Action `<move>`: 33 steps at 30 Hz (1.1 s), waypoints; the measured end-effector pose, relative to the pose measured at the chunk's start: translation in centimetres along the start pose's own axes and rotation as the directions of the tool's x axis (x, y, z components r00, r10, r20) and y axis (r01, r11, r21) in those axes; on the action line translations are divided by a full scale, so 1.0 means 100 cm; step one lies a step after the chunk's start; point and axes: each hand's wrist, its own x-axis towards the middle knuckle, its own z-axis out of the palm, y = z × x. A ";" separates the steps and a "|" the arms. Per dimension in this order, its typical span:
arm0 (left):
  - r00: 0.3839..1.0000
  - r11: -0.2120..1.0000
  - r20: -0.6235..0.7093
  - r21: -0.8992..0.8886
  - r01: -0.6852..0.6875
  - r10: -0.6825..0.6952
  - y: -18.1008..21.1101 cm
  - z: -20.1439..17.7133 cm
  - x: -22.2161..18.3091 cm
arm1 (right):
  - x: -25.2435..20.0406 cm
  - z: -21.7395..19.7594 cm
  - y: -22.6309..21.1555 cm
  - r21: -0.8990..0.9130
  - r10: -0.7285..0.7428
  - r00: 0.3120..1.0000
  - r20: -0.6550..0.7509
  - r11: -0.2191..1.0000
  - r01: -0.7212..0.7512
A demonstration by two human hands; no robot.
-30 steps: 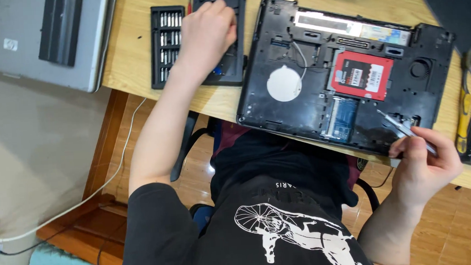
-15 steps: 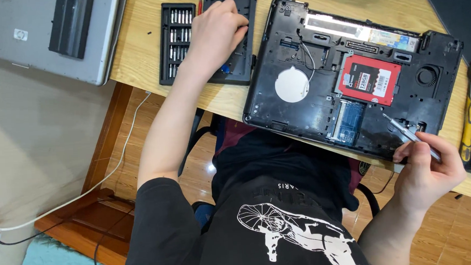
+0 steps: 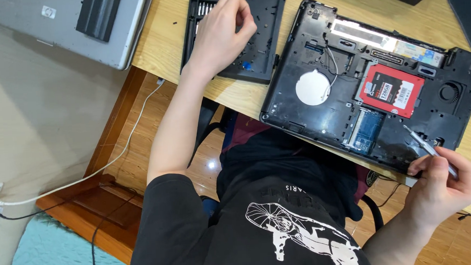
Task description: Replacing laptop keyboard and installing an SSD and RAM module.
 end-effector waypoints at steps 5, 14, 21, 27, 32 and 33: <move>0.996 0.987 0.051 -0.141 0.075 -0.069 0.007 -0.009 -0.017 | -0.001 -0.003 0.004 0.018 -0.007 1.000 0.003 1.000 0.007; 0.999 0.958 0.035 -0.284 0.023 -0.014 0.006 -0.016 -0.026 | 0.000 0.002 -0.002 0.018 -0.007 1.000 0.006 1.000 0.007; 0.996 0.948 -0.016 -0.308 0.080 -0.089 0.000 -0.017 -0.034 | -0.002 0.001 -0.001 0.009 -0.007 1.000 0.007 1.000 0.007; 0.994 0.964 -0.016 -0.247 0.097 -0.104 0.007 -0.015 -0.044 | 0.001 0.009 -0.011 -0.043 0.011 1.000 -0.004 0.999 -0.011; 0.992 0.973 0.034 -0.193 0.129 -0.125 0.033 -0.003 -0.056 | -0.003 0.009 -0.005 -0.073 0.015 1.000 -0.014 0.997 -0.016; 0.996 0.964 0.047 -0.252 0.086 -0.077 0.044 0.001 -0.060 | -0.003 0.010 -0.004 -0.071 0.010 1.000 -0.011 0.997 -0.011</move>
